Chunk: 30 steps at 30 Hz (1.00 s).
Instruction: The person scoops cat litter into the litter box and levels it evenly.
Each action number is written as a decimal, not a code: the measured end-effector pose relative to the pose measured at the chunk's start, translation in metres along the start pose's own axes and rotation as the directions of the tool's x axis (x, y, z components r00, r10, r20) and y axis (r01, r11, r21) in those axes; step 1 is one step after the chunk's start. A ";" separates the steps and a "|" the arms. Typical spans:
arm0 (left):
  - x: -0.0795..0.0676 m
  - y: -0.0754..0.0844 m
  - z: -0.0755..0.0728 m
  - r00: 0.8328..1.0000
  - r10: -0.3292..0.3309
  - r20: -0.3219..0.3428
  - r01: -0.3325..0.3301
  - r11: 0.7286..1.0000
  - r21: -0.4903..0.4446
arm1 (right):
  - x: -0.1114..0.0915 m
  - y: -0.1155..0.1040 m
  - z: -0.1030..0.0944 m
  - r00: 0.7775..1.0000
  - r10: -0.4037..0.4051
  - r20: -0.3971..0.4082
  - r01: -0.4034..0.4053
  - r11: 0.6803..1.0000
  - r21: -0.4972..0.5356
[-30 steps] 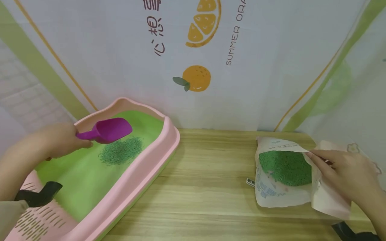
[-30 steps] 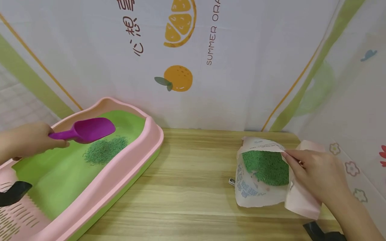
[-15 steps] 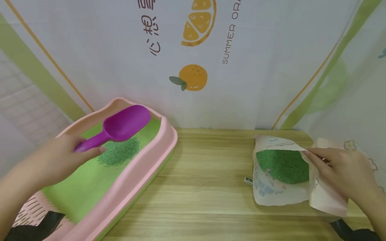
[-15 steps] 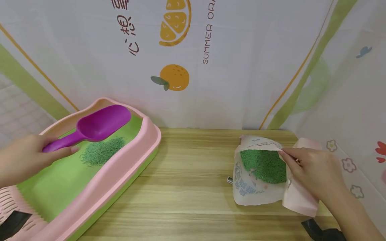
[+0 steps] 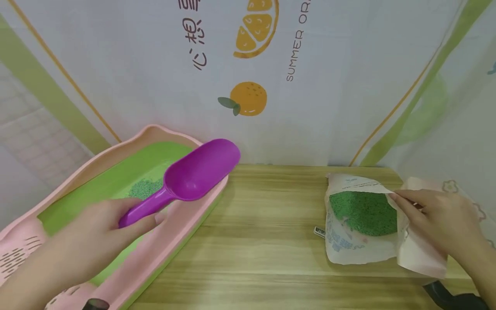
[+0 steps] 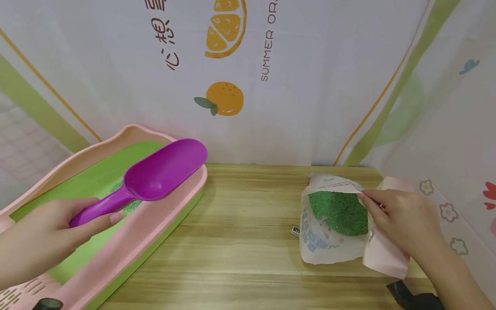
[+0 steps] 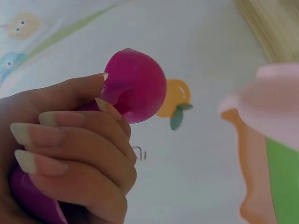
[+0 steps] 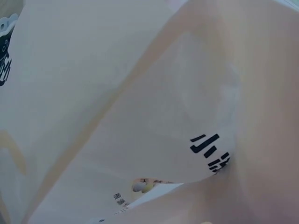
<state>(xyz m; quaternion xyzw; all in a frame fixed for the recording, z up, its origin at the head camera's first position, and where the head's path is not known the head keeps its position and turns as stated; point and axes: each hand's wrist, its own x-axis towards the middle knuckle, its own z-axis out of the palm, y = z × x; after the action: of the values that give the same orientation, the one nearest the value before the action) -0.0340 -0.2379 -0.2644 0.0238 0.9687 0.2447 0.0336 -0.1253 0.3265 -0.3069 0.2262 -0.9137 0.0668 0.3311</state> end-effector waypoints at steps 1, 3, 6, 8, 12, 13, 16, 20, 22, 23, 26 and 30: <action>-0.001 0.005 0.003 1.000 0.017 0.000 -0.017 1.000 0.003 | -0.001 0.000 -0.001 1.000 0.009 0.012 -0.009 1.000 -0.007; -0.002 0.016 0.009 0.999 0.048 -0.002 -0.048 0.999 0.005 | -0.003 -0.001 -0.001 0.999 0.023 0.025 -0.022 1.000 -0.013; -0.005 0.032 0.018 0.997 0.080 -0.015 -0.080 0.997 0.012 | -0.005 -0.001 -0.002 1.000 0.018 0.020 -0.018 1.000 -0.011; -0.006 0.043 0.026 0.995 0.100 -0.014 -0.100 0.995 0.015 | -0.005 -0.001 -0.001 1.000 0.010 0.015 -0.010 1.000 -0.007; -0.007 0.060 0.040 0.992 0.125 -0.016 -0.124 0.992 0.019 | -0.004 -0.001 0.000 1.000 -0.006 0.011 0.006 1.000 -0.004; -0.007 0.064 0.042 0.992 0.123 -0.003 -0.122 0.992 0.006 | -0.003 -0.001 0.000 1.000 -0.003 0.013 0.003 1.000 -0.003; -0.004 0.077 0.047 0.992 0.123 0.040 -0.121 0.991 -0.047 | -0.001 -0.002 0.000 1.000 -0.004 0.009 0.004 1.000 -0.006; 0.005 0.093 0.058 0.984 0.160 0.077 -0.153 0.983 -0.098 | 0.001 -0.001 -0.001 1.000 0.023 0.020 -0.023 1.000 -0.020; 0.010 0.100 0.067 0.982 0.168 0.089 -0.159 0.982 -0.099 | 0.002 -0.002 -0.001 0.999 0.031 0.022 -0.030 0.999 -0.023; 0.013 0.103 0.072 0.980 0.172 0.096 -0.162 0.982 -0.100 | 0.003 -0.002 -0.002 0.999 0.035 0.024 -0.035 0.999 -0.024; 0.023 0.113 0.086 0.970 0.192 0.147 -0.174 0.976 -0.129 | 0.004 -0.003 -0.001 1.000 0.027 0.009 -0.027 0.999 -0.024; 0.035 0.124 0.105 0.939 0.270 0.211 -0.226 0.951 -0.214 | 0.003 -0.004 -0.001 1.000 0.025 -0.001 -0.025 0.999 -0.022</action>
<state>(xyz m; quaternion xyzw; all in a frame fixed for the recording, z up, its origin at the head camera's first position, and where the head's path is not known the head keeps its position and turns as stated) -0.0576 -0.0771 -0.2997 0.1719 0.9197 0.3319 0.1200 -0.1250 0.3222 -0.3046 0.2110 -0.9170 0.0612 0.3330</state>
